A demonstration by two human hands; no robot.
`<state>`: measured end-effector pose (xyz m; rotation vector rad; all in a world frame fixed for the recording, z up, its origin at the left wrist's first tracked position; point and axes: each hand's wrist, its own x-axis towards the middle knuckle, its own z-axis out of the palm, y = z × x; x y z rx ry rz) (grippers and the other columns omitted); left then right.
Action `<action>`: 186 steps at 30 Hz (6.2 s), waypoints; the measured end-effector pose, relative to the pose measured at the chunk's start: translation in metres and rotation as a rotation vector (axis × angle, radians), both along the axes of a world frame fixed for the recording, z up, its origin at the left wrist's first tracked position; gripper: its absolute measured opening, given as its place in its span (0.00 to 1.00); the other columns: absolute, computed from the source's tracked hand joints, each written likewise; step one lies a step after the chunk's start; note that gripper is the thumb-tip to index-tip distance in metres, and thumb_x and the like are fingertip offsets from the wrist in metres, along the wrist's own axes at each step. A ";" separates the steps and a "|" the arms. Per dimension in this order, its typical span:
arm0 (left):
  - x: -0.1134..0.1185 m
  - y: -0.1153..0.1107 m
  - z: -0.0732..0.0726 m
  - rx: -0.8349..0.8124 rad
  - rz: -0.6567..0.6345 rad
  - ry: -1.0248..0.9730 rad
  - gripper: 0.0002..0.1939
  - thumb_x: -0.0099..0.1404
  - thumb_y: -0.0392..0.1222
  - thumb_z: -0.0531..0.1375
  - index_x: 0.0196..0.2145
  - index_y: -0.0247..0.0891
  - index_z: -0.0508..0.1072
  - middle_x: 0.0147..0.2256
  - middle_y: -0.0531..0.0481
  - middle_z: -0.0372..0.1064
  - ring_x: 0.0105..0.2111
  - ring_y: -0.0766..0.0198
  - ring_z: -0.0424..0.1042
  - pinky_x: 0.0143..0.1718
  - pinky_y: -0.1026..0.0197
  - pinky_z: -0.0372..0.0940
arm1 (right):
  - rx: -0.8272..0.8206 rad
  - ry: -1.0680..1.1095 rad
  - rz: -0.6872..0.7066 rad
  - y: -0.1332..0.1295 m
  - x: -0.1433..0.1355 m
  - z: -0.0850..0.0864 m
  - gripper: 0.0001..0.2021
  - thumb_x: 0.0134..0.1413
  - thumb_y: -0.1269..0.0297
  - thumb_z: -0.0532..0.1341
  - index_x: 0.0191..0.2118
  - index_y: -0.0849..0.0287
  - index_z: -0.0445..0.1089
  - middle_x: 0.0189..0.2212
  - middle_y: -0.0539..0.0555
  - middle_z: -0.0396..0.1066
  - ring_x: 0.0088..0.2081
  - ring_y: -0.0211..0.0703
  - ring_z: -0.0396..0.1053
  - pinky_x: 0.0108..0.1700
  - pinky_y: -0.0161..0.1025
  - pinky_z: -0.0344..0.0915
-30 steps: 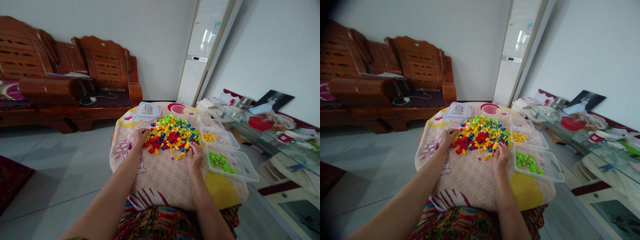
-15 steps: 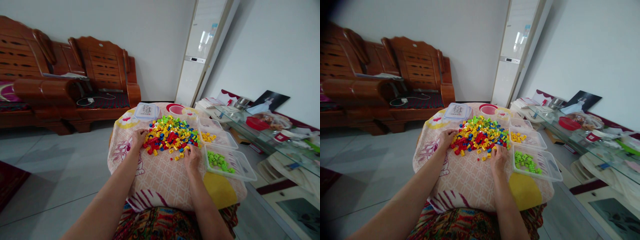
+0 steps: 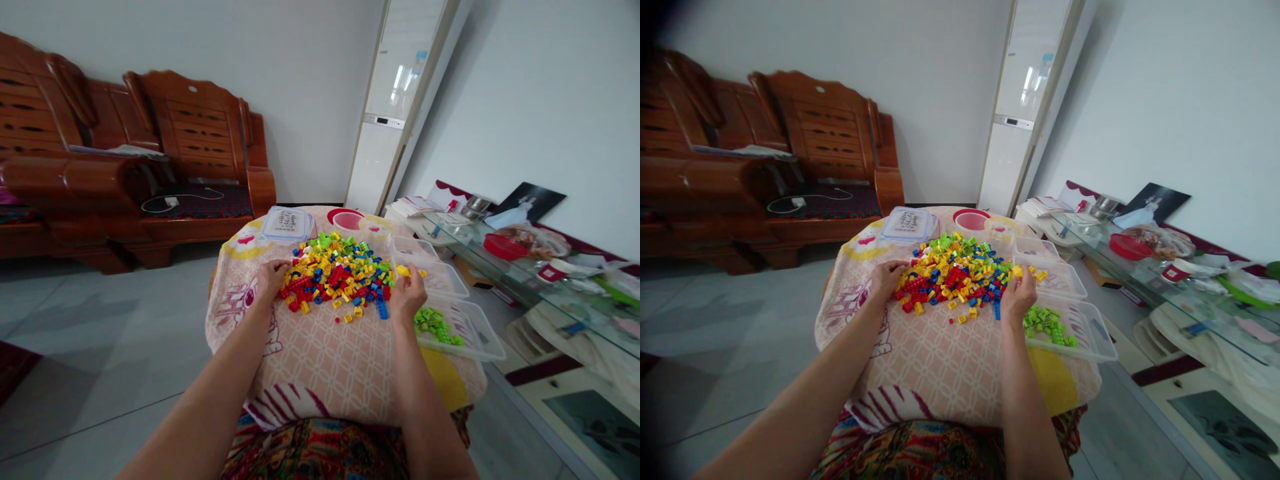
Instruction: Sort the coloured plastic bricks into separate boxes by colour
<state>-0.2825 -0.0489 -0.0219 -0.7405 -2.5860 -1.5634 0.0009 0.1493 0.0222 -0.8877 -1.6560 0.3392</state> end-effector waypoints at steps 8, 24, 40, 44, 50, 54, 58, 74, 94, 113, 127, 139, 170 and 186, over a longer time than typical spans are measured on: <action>-0.001 0.000 0.000 -0.024 -0.001 0.008 0.17 0.58 0.44 0.56 0.40 0.38 0.81 0.38 0.48 0.79 0.38 0.59 0.75 0.42 0.63 0.66 | 0.121 -0.142 0.141 -0.024 0.003 -0.030 0.13 0.57 0.67 0.54 0.41 0.59 0.75 0.51 0.62 0.71 0.54 0.50 0.67 0.57 0.51 0.64; 0.003 0.000 0.006 -0.043 -0.005 0.029 0.17 0.58 0.43 0.57 0.40 0.37 0.81 0.38 0.48 0.79 0.38 0.60 0.75 0.42 0.64 0.66 | 0.097 -0.566 0.261 -0.044 0.001 -0.054 0.10 0.53 0.71 0.61 0.41 0.56 0.74 0.58 0.61 0.64 0.59 0.54 0.60 0.60 0.56 0.59; 0.009 -0.001 0.012 -0.029 0.012 -0.009 0.16 0.58 0.43 0.57 0.39 0.38 0.81 0.38 0.49 0.79 0.37 0.59 0.74 0.41 0.63 0.67 | 0.137 -0.342 0.253 -0.044 0.003 -0.048 0.05 0.56 0.68 0.57 0.38 0.56 0.69 0.48 0.60 0.71 0.52 0.48 0.65 0.56 0.49 0.61; 0.008 -0.002 0.011 -0.035 0.010 0.004 0.17 0.58 0.43 0.57 0.40 0.38 0.81 0.38 0.48 0.79 0.36 0.60 0.75 0.41 0.63 0.66 | 0.126 -0.282 0.160 -0.026 -0.001 -0.028 0.06 0.56 0.67 0.55 0.37 0.57 0.68 0.40 0.59 0.72 0.45 0.50 0.66 0.51 0.48 0.63; 0.006 -0.001 0.010 -0.027 -0.001 0.011 0.16 0.58 0.43 0.57 0.39 0.37 0.81 0.38 0.48 0.79 0.38 0.59 0.75 0.41 0.64 0.66 | 0.124 -0.157 -0.104 0.015 0.000 0.016 0.13 0.55 0.68 0.55 0.46 0.61 0.69 0.46 0.64 0.71 0.50 0.55 0.65 0.55 0.54 0.60; 0.006 0.000 0.009 -0.028 -0.011 0.005 0.16 0.58 0.43 0.57 0.39 0.38 0.81 0.38 0.48 0.79 0.38 0.59 0.75 0.41 0.64 0.66 | 0.160 -0.205 0.079 0.001 0.003 -0.002 0.15 0.57 0.67 0.53 0.46 0.60 0.71 0.49 0.64 0.70 0.53 0.54 0.64 0.57 0.55 0.60; 0.007 -0.001 0.009 -0.029 -0.006 -0.002 0.16 0.58 0.42 0.56 0.39 0.38 0.81 0.38 0.48 0.79 0.37 0.60 0.75 0.40 0.65 0.66 | 0.185 -0.337 0.299 -0.037 0.005 -0.043 0.11 0.56 0.66 0.55 0.39 0.56 0.75 0.49 0.60 0.72 0.51 0.50 0.67 0.55 0.51 0.64; 0.006 -0.001 0.007 -0.007 0.000 -0.019 0.17 0.58 0.44 0.57 0.40 0.37 0.81 0.39 0.47 0.79 0.38 0.59 0.75 0.40 0.63 0.65 | 0.203 -0.494 0.408 -0.063 0.009 -0.059 0.07 0.56 0.70 0.59 0.40 0.58 0.72 0.50 0.60 0.71 0.55 0.51 0.62 0.59 0.52 0.61; 0.005 -0.002 0.006 -0.025 0.001 -0.017 0.17 0.58 0.43 0.56 0.40 0.38 0.81 0.38 0.49 0.79 0.36 0.60 0.74 0.40 0.64 0.66 | -0.102 -0.022 -0.065 0.007 0.000 0.021 0.20 0.52 0.62 0.56 0.50 0.64 0.70 0.33 0.58 0.77 0.33 0.45 0.72 0.39 0.38 0.65; 0.000 0.000 -0.001 0.015 -0.010 0.003 0.16 0.58 0.43 0.57 0.39 0.38 0.81 0.38 0.48 0.79 0.36 0.60 0.75 0.41 0.63 0.66 | 0.142 -0.329 0.111 -0.040 0.000 -0.044 0.16 0.62 0.67 0.50 0.44 0.61 0.74 0.36 0.59 0.74 0.39 0.46 0.68 0.45 0.41 0.64; -0.001 0.000 0.000 -0.044 -0.004 0.000 0.17 0.59 0.43 0.55 0.40 0.38 0.81 0.39 0.48 0.79 0.38 0.60 0.74 0.42 0.62 0.66 | -0.176 -0.804 -0.244 0.031 -0.035 0.002 0.20 0.57 0.76 0.48 0.46 0.65 0.75 0.56 0.69 0.63 0.57 0.56 0.60 0.58 0.50 0.53; 0.006 0.000 0.005 -0.015 0.012 -0.034 0.16 0.59 0.44 0.56 0.38 0.38 0.81 0.37 0.49 0.79 0.36 0.60 0.74 0.39 0.63 0.65 | 0.053 -0.398 -0.259 0.045 -0.020 0.008 0.16 0.51 0.75 0.51 0.41 0.63 0.74 0.46 0.67 0.69 0.48 0.56 0.64 0.51 0.52 0.58; 0.083 0.039 0.048 -0.122 -0.308 0.363 0.16 0.63 0.46 0.58 0.45 0.40 0.77 0.43 0.44 0.76 0.44 0.57 0.73 0.48 0.59 0.65 | 0.109 -0.458 0.292 -0.038 -0.009 -0.064 0.14 0.56 0.72 0.54 0.43 0.60 0.75 0.46 0.60 0.74 0.48 0.47 0.68 0.54 0.46 0.64; 0.074 0.119 0.101 -0.123 -0.170 0.169 0.18 0.62 0.44 0.60 0.49 0.40 0.76 0.39 0.42 0.77 0.42 0.53 0.75 0.44 0.57 0.66 | 0.095 -0.423 0.291 -0.039 -0.010 -0.062 0.13 0.56 0.73 0.54 0.39 0.59 0.75 0.43 0.58 0.75 0.46 0.46 0.70 0.53 0.43 0.65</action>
